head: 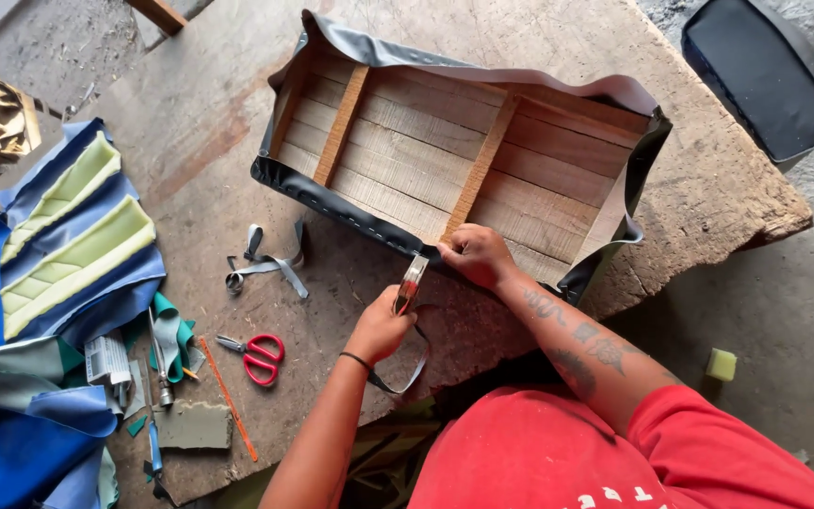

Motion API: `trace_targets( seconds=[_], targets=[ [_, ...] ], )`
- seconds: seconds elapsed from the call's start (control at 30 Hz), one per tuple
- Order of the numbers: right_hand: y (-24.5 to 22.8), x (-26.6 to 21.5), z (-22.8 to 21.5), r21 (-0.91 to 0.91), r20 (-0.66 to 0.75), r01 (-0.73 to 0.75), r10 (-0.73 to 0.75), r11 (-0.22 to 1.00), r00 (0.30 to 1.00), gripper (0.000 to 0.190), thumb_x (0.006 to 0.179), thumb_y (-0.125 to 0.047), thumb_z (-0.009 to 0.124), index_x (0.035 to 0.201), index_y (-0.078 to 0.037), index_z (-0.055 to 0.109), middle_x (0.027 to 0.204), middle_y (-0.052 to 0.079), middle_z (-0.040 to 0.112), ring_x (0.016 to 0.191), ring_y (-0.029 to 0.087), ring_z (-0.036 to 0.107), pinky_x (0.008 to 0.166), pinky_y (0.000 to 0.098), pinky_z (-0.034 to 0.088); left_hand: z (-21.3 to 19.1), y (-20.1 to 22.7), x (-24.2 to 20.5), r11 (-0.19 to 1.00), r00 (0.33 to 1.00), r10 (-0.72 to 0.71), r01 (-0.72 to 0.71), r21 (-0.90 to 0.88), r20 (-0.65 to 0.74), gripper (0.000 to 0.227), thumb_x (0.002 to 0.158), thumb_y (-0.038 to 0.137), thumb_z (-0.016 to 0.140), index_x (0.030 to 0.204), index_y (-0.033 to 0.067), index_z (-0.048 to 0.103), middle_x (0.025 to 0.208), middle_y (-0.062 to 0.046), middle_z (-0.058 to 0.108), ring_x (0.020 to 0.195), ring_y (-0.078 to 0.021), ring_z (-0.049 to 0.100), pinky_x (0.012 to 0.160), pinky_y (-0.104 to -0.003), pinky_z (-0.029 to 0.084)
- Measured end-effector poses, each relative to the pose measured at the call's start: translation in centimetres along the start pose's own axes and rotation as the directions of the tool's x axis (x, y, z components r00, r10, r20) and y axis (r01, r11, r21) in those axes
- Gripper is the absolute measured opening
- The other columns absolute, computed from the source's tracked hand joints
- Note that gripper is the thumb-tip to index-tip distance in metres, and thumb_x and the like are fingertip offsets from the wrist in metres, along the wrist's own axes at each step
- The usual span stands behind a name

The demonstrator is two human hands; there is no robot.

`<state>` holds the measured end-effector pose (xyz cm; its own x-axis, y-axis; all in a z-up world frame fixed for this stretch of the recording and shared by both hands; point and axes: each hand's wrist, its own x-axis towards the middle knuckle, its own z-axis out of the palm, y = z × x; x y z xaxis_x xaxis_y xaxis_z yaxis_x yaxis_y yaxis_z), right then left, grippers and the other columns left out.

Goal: Stretching a black vinyl cover over a wooden furniture frame and securing it with a manual stapler.

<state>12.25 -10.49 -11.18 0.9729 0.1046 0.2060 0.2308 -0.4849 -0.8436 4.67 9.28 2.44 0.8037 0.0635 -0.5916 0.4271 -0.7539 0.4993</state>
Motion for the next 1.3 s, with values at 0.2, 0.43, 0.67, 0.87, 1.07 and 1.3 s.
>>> trace_targets(
  seconds=[0.2,0.43,0.67,0.87,1.07,1.3],
  targets=[
    [0.6,-0.6,0.6,-0.027,0.001,-0.018,0.018,0.999,1.000,0.045,0.089,-0.045,0.068,0.059,-0.015,0.054,0.065,0.006,0.055,0.069,0.030,0.065,0.061,0.0354,0.050,3.8,0.0,1.3,0.965,0.999,-0.034,0.042,0.259,-0.036,0.030,0.080,0.045,0.067,0.096,0.0208,0.068,0.091,-0.014,0.074,0.102,-0.0373,0.072,0.090,-0.050,0.056],
    [0.7,0.4,0.3,0.071,0.013,-0.051,0.051,0.996,0.999,0.043,0.088,-0.041,0.070,0.058,-0.013,0.056,0.069,0.009,0.059,0.071,0.031,0.064,0.064,0.0369,0.050,3.0,-0.7,-1.0,0.998,1.000,-0.025,0.024,0.066,0.007,0.033,0.083,0.038,0.067,0.108,0.0173,0.070,0.104,-0.018,0.075,0.112,-0.0414,0.068,0.094,-0.051,0.054],
    [0.2,0.0,-0.2,0.071,0.065,-0.056,0.051,0.996,0.997,0.043,0.088,-0.040,0.071,0.060,-0.010,0.058,0.073,0.010,0.062,0.075,0.033,0.065,0.066,0.0393,0.051,5.9,1.1,-0.1,0.975,0.996,-0.046,0.061,0.213,-0.078,0.027,0.083,0.041,0.063,0.093,0.0170,0.067,0.088,-0.015,0.073,0.099,-0.0382,0.072,0.089,-0.049,0.056],
    [0.5,0.4,-0.2,0.086,0.089,-0.076,0.068,0.993,0.994,0.043,0.088,-0.042,0.071,0.059,-0.012,0.058,0.071,0.008,0.061,0.075,0.030,0.066,0.067,0.0371,0.052,3.8,-0.8,-2.3,0.997,0.997,0.034,-0.029,-0.078,0.062,0.025,0.081,0.025,0.069,0.103,0.0127,0.068,0.097,-0.016,0.074,0.104,-0.0309,0.069,0.092,-0.045,0.053],
    [0.8,0.3,0.2,0.085,0.125,-0.120,0.109,0.989,0.986,0.041,0.085,-0.043,0.072,0.060,-0.013,0.061,0.075,0.005,0.065,0.079,0.028,0.067,0.069,0.0356,0.053,5.9,2.1,-0.6,0.975,0.996,-0.035,0.053,0.217,-0.087,0.023,0.080,0.037,0.065,0.091,0.0172,0.068,0.085,-0.013,0.073,0.096,-0.0378,0.073,0.087,-0.049,0.056],
    [1.3,0.8,0.3,0.120,0.096,-0.088,0.077,0.989,0.992,0.040,0.084,-0.039,0.075,0.059,-0.012,0.061,0.072,0.009,0.063,0.074,0.029,0.067,0.066,0.0360,0.052,4.9,1.2,-2.6,1.000,0.998,-0.009,0.010,-0.003,0.068,0.032,0.076,0.030,0.066,0.106,0.0185,0.071,0.097,-0.009,0.074,0.107,-0.0296,0.070,0.092,-0.043,0.054]
  ],
)
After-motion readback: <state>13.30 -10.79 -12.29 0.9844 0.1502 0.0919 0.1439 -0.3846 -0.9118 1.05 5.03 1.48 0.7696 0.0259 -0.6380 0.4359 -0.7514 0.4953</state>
